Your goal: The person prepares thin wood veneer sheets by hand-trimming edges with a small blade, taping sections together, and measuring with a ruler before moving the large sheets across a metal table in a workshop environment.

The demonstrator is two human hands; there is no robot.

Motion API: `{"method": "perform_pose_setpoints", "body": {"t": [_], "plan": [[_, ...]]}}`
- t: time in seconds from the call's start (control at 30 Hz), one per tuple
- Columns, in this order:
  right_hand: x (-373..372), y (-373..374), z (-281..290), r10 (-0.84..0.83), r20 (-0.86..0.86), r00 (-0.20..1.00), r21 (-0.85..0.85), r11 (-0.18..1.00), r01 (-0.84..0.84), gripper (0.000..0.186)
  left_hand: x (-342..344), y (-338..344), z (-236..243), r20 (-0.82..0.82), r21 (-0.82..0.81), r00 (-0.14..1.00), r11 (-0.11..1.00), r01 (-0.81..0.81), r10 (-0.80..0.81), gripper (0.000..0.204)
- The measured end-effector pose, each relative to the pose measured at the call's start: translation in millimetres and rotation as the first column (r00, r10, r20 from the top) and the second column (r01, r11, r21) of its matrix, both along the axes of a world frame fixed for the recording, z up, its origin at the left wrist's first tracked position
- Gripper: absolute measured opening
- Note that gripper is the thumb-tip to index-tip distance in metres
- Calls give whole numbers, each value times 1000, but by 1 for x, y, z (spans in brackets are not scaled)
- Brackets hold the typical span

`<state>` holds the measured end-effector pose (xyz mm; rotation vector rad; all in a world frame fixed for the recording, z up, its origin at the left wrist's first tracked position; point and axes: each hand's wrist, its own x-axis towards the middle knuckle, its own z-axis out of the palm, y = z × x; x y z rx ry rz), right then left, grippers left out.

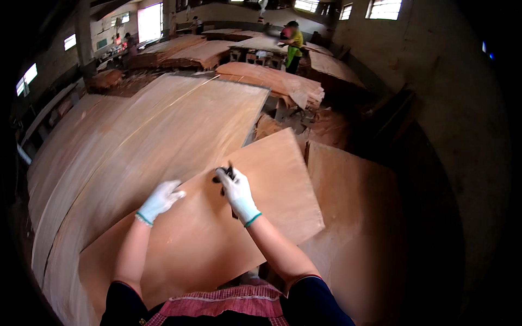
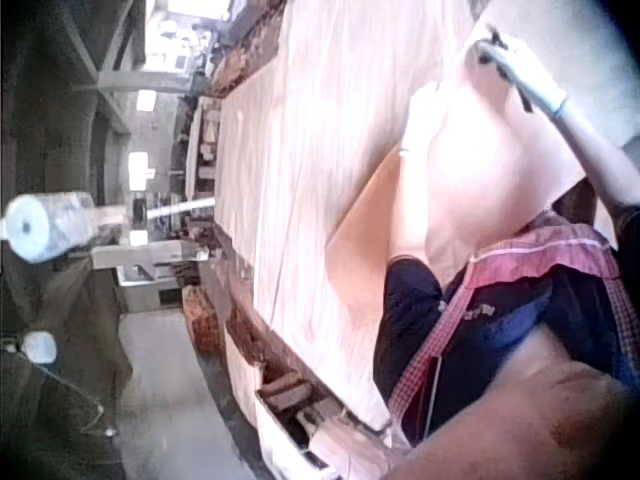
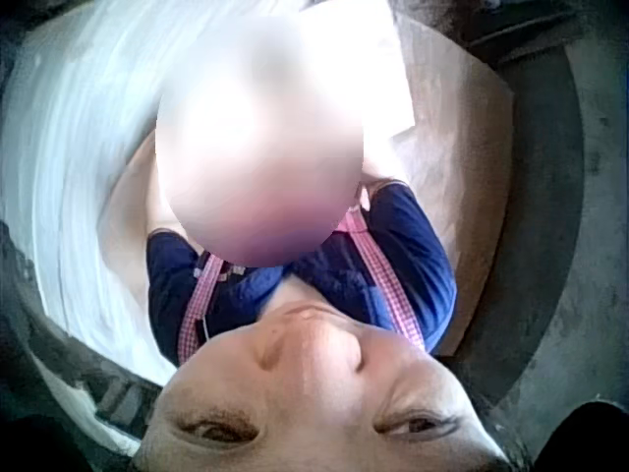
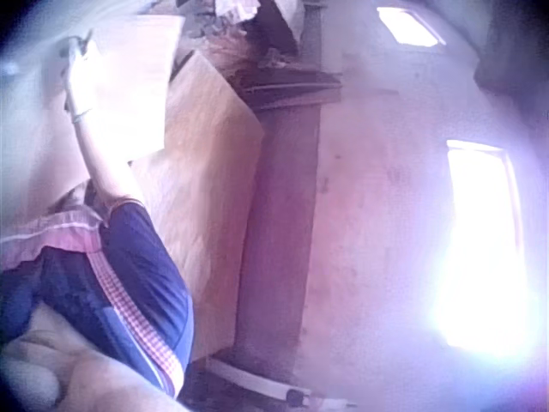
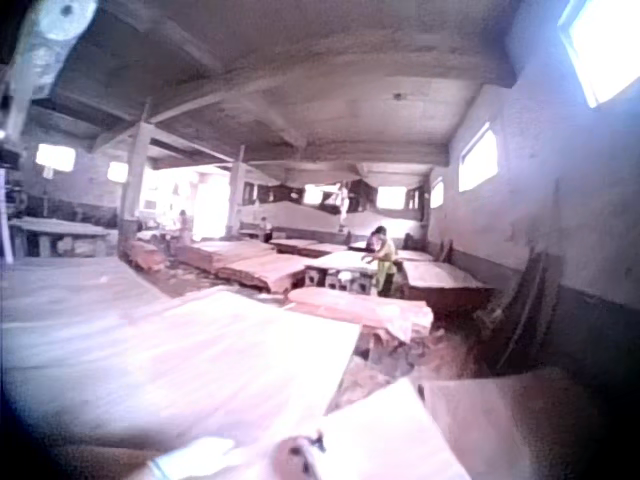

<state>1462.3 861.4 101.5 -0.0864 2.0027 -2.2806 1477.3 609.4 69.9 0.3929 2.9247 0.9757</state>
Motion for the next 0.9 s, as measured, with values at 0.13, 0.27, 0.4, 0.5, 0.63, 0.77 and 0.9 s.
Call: {"method": "perform_pose_setpoints", "body": {"t": [0.13,0.27,0.4,0.5,0.63,0.77,0.9], "plan": [[-53,87,29,14,-373,928,256,963,88,29,-83,-16,-1,-51,141,987,979,-147,156,50],[-135,203,26,-352,-581,734,356,701,618,58,-177,-45,2,-87,173,964,957,-233,250,53],[-251,253,-51,-401,-215,891,278,849,449,67,-266,-26,33,100,237,985,958,-162,142,40],[-337,250,-84,-8,140,990,90,996,-5,38,-335,-47,16,110,235,980,954,-186,164,33],[-445,223,-108,211,134,968,144,963,-230,32,-421,-78,-10,209,279,970,944,-179,122,29],[-532,202,-193,323,-25,946,518,814,-264,33,-496,-79,-19,395,244,903,928,-281,169,28],[-622,147,-207,130,-190,973,767,639,64,27,-554,-105,-62,395,136,864,910,-391,312,29]]}}
